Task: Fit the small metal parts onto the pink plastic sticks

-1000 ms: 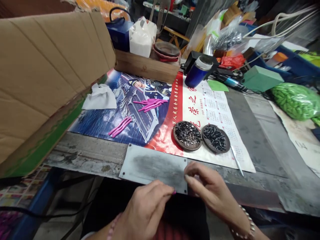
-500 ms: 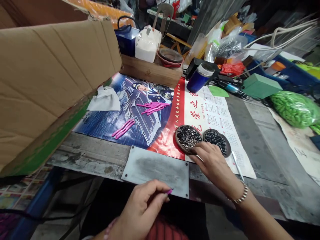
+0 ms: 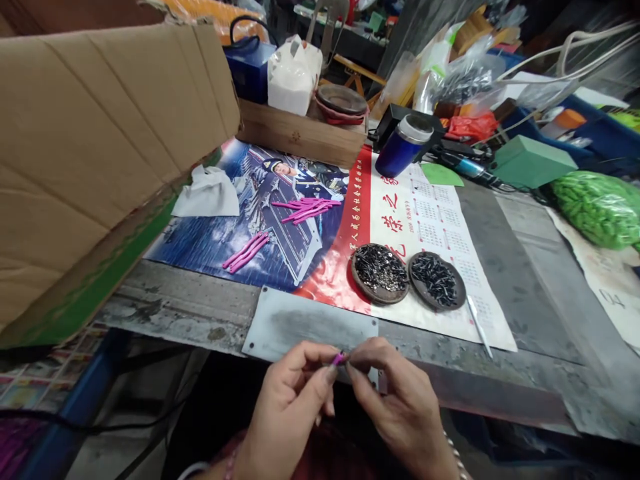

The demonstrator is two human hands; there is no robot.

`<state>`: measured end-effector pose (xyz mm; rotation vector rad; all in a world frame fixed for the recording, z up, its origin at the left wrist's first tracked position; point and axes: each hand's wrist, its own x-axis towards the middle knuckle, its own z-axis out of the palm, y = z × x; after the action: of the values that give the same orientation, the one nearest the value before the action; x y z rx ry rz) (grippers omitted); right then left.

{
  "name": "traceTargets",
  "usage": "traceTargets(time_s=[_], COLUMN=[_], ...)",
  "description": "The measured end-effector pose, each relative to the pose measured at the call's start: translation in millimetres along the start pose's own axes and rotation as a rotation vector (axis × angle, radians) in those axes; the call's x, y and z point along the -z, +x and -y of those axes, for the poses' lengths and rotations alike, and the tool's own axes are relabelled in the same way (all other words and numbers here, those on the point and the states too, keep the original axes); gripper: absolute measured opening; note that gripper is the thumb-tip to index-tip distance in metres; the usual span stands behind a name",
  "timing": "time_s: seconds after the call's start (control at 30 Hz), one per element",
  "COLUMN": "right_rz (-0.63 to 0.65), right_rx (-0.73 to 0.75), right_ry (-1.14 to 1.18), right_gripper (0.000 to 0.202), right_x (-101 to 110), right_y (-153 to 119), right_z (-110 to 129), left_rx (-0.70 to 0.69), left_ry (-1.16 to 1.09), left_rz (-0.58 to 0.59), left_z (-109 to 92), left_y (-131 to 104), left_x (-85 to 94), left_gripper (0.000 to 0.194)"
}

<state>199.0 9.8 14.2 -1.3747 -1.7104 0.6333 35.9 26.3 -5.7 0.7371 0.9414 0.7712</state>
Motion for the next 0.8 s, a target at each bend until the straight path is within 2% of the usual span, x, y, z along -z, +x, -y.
traceTargets(time_s=[0.13, 0.23, 0.33, 0.43, 0.53, 0.63, 0.8], right_rz=[-0.049, -0.103, -0.177, -0.192, -0.215, -0.289, -0.376], right_rx=[-0.038, -0.013, 0.105, 0.208, 0.162, 0.070, -0.015], right_ry=[0.092, 0.082, -0.026, -0.132, -0.211, -0.243, -0.181], right_gripper=[0.012, 0.014, 0.021, 0.028, 0.022, 0.014, 0.011], right_x=[-4.2, -7.0, -10.0, -10.0, -9.5, -13.2, -23.7], right_y=[-0.9, -4.3, -9.2, -14.0, -18.7, -23.2, -26.1], right_z=[-1.7, -6.7, -12.7, -15.6, -15.2, -14.0, -10.4], left_rx=[0.003, 0.037, 0.096, 0.128, 0.142, 0.135, 0.084], left_ry=[-0.025, -0.092, -0.184, -0.242, -0.260, -0.274, -0.288], left_rz=[-0.020, -0.018, -0.013, -0.022, -0.017, -0.024, -0.052], left_z=[-0.7, -1.7, -4.0, -7.5, -10.5, -11.8, -9.2], left_y=[-2.0, -1.0, -0.8, -1.8, -2.3, -1.3, -0.2], left_x=[-0.9, -3.8, -8.5, -12.0, -13.9, -16.2, -19.5], left_gripper=[0.022, 0.020, 0.020, 0.023, 0.025, 0.025, 0.024])
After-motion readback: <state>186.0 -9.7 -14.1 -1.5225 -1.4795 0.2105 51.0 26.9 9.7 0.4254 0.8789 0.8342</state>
